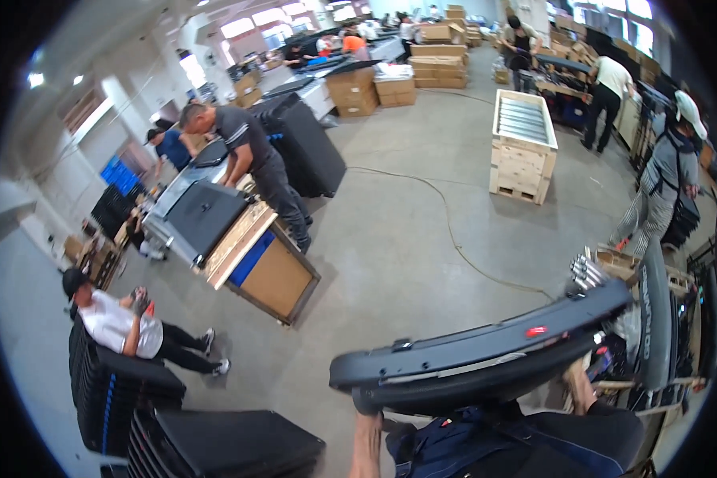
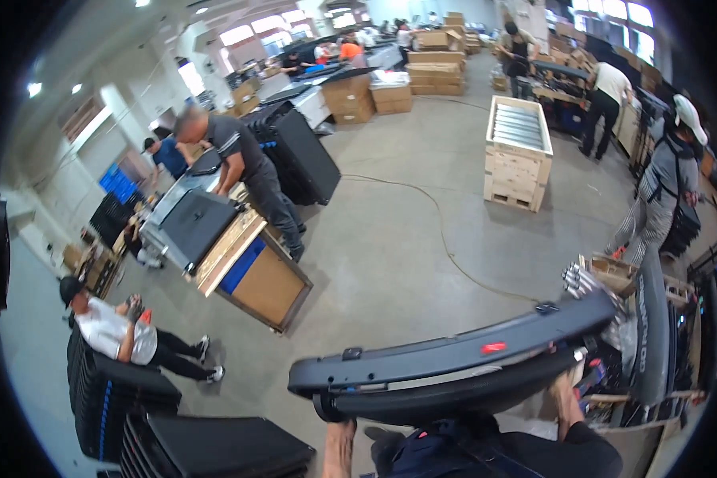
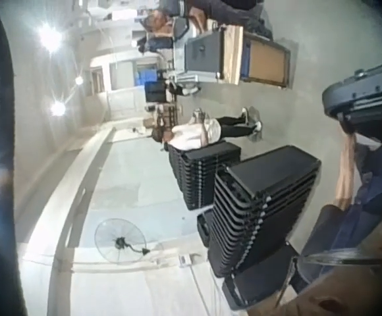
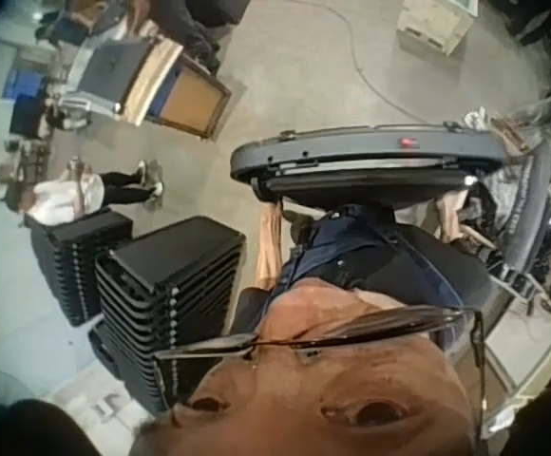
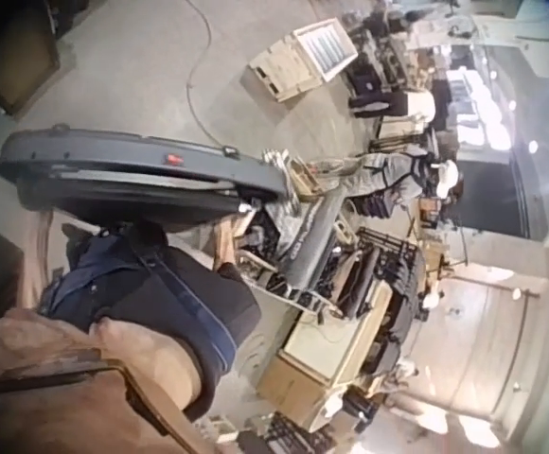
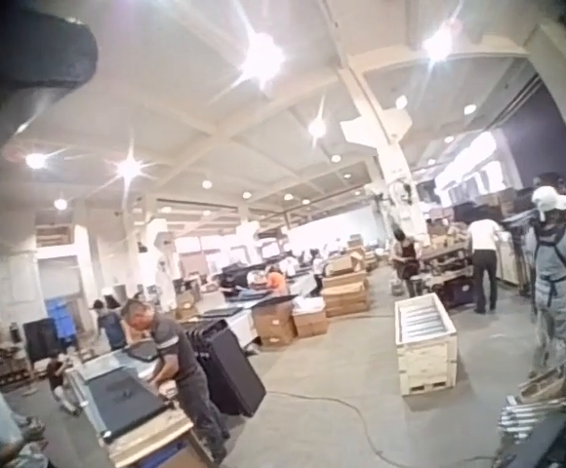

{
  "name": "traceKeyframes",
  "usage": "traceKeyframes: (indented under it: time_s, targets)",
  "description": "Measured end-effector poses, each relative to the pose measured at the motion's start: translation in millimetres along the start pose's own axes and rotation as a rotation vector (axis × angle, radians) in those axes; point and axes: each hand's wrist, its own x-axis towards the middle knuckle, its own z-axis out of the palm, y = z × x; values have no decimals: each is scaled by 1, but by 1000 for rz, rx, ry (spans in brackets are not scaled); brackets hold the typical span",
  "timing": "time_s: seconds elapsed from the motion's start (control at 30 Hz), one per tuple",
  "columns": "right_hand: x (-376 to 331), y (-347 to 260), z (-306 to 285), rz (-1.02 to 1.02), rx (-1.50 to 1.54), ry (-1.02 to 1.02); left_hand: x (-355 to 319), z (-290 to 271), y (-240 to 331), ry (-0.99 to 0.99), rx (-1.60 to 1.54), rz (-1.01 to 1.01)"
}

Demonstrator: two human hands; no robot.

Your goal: Assembling the base and motor components of a treadmill using power tools in a factory.

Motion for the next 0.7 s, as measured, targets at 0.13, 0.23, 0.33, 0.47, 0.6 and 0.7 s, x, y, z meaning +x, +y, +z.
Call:
traceKeyframes:
  time_s: [0.13,0.23,0.33,0.47,0.6,0.7]
  targets:
    - [42,62,78,-11,-83,-32,132,-145,5,-140,-82,-144]
    - [58,74,126,133,-183,-145,186,-234,31,-149,-268,-280]
    - [145,83,124,212,-287,-298,222,-250,102,-12,-126,-175]
    - [213,167,214,738,300,-260,255,-282,179,49,-211,-123]
    - [300,269,352,999,162,-184,292,-328,219,181,-44,235]
    - [409,329,399,1149,-40,-264,350,-315,243,267,-223,180]
